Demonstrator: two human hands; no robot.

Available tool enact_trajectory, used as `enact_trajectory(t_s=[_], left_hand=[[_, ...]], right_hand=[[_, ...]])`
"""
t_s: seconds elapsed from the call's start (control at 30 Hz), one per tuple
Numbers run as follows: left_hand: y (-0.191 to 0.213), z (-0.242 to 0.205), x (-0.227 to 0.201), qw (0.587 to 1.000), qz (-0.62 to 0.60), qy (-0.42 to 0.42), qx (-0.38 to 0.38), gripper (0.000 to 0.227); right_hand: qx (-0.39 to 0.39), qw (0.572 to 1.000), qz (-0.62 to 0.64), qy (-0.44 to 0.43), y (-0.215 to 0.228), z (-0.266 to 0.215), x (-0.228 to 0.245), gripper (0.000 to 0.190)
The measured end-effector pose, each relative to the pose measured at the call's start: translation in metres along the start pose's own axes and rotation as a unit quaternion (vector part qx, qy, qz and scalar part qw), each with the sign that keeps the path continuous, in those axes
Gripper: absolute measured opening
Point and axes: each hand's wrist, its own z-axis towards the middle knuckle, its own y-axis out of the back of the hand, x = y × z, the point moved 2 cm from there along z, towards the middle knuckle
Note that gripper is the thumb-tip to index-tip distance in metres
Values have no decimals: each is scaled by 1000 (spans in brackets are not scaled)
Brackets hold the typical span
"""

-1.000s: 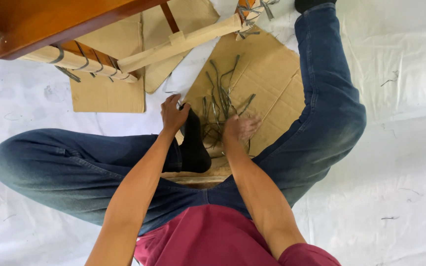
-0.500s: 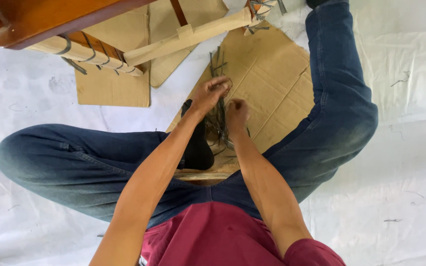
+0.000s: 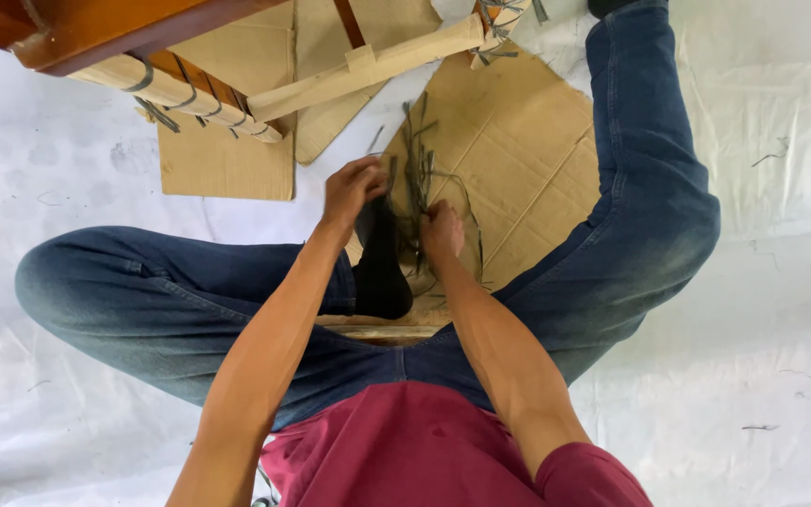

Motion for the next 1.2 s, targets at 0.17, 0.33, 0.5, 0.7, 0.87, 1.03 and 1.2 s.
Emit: enact_trajectory(t_s=[0.17, 0.33, 0.5, 0.7, 0.87, 1.03, 1.2], left_hand=[[77, 16, 66, 991, 14, 25, -133, 29], [79, 21, 91, 922, 295, -149, -203, 28], [59, 11, 78, 919, 289, -155, -219, 25], [64, 12, 82, 925, 271, -150, -222, 24], [62, 9, 79, 911, 291, -187, -226, 23], [28, -17, 30, 915, 274, -216, -204, 21], [-10, -46, -10, 951, 220, -208, -58, 23]], right_hand=[[-27, 978, 163, -125, 34, 17, 14, 21], [-216, 953, 191, -93, 53, 20, 23, 18], [-305, 923, 17, 234, 47, -17, 58, 44], [-6, 972, -181, 149, 9, -26, 39, 42], [53, 988, -123, 81, 23, -10, 43, 24], [0, 993, -39, 113, 27, -3, 46, 42], [-26, 954, 203, 219, 38, -39, 84, 29]])
